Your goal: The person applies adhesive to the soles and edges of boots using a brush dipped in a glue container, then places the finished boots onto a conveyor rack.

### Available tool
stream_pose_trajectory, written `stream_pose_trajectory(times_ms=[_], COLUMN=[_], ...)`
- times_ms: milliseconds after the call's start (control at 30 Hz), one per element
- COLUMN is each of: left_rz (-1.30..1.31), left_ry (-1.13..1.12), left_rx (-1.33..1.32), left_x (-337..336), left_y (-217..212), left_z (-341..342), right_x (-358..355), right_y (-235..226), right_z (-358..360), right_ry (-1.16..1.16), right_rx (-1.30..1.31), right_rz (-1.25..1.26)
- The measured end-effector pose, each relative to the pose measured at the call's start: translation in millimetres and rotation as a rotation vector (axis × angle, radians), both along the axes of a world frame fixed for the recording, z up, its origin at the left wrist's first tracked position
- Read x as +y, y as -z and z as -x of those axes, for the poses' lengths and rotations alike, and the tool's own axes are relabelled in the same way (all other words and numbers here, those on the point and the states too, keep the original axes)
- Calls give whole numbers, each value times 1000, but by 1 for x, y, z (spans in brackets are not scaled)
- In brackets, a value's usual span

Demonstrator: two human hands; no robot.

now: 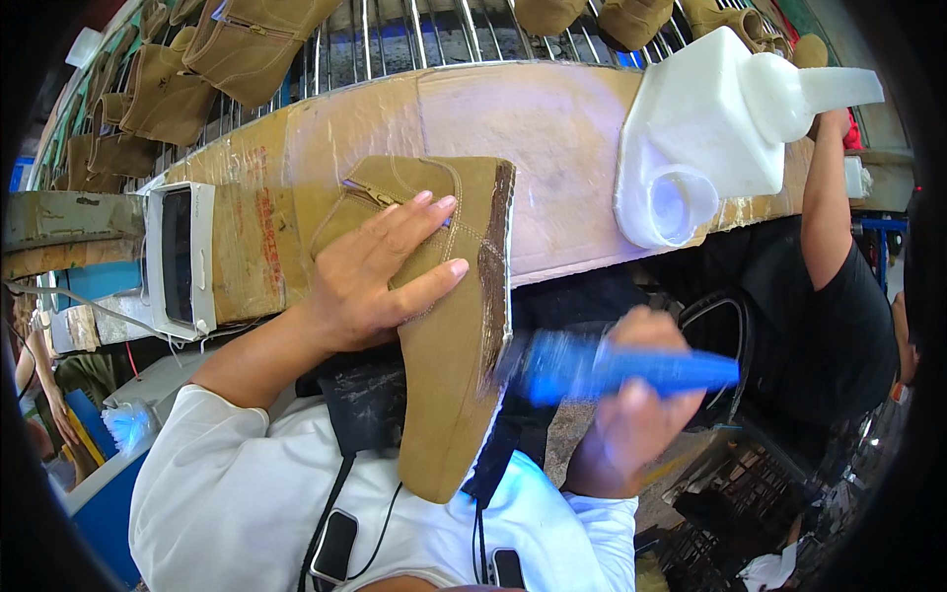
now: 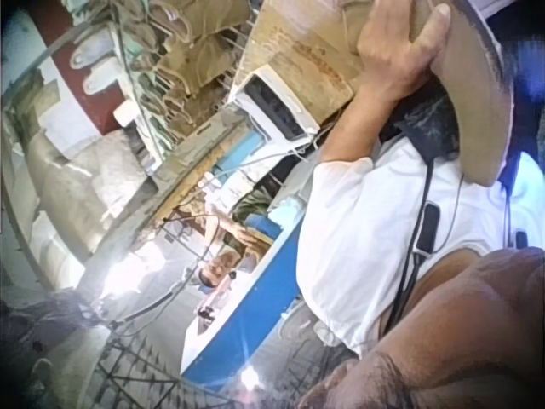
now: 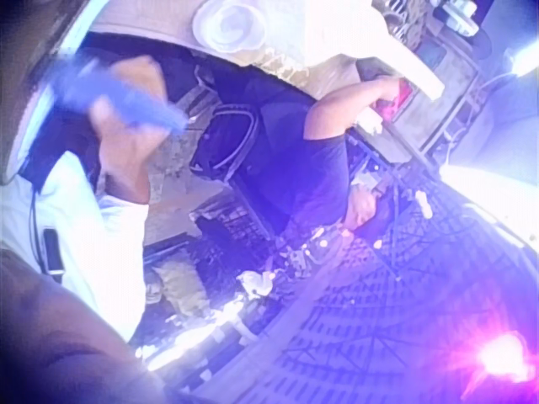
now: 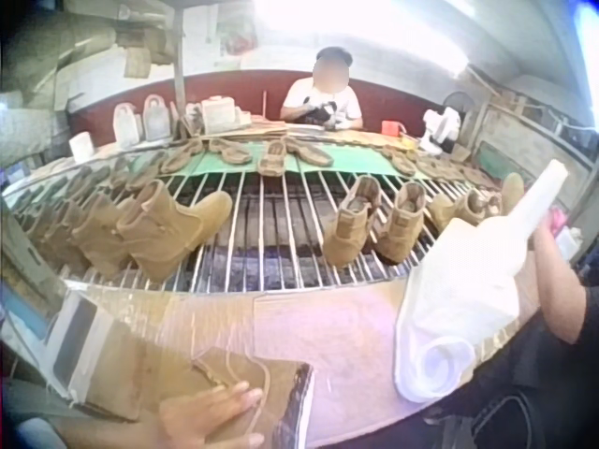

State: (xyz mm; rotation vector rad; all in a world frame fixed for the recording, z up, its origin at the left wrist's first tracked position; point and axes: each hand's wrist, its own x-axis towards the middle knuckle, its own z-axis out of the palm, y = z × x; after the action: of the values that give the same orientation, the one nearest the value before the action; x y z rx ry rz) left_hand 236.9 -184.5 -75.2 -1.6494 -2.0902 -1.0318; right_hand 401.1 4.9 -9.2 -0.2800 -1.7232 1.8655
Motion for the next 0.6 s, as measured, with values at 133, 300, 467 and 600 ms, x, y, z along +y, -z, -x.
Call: stream_pose_trajectory(times_ms=[133, 300, 467, 600], left_rz=[24, 91, 136, 171], left_ry=[7, 12, 35, 32], left_rx=[-2, 9, 12, -47], left_x=[2, 2, 4, 7], left_y=[-5, -12, -16, -28], left_z=[1, 3, 5, 7], right_x=[5, 2, 9, -1], right_y=[-1, -18, -24, -26], right_z=[9, -4, -13, -2], right_ry=[65, -81, -287, 170], right_rx=[-89, 34, 147, -16], right_rz=[-147, -257, -206, -210])
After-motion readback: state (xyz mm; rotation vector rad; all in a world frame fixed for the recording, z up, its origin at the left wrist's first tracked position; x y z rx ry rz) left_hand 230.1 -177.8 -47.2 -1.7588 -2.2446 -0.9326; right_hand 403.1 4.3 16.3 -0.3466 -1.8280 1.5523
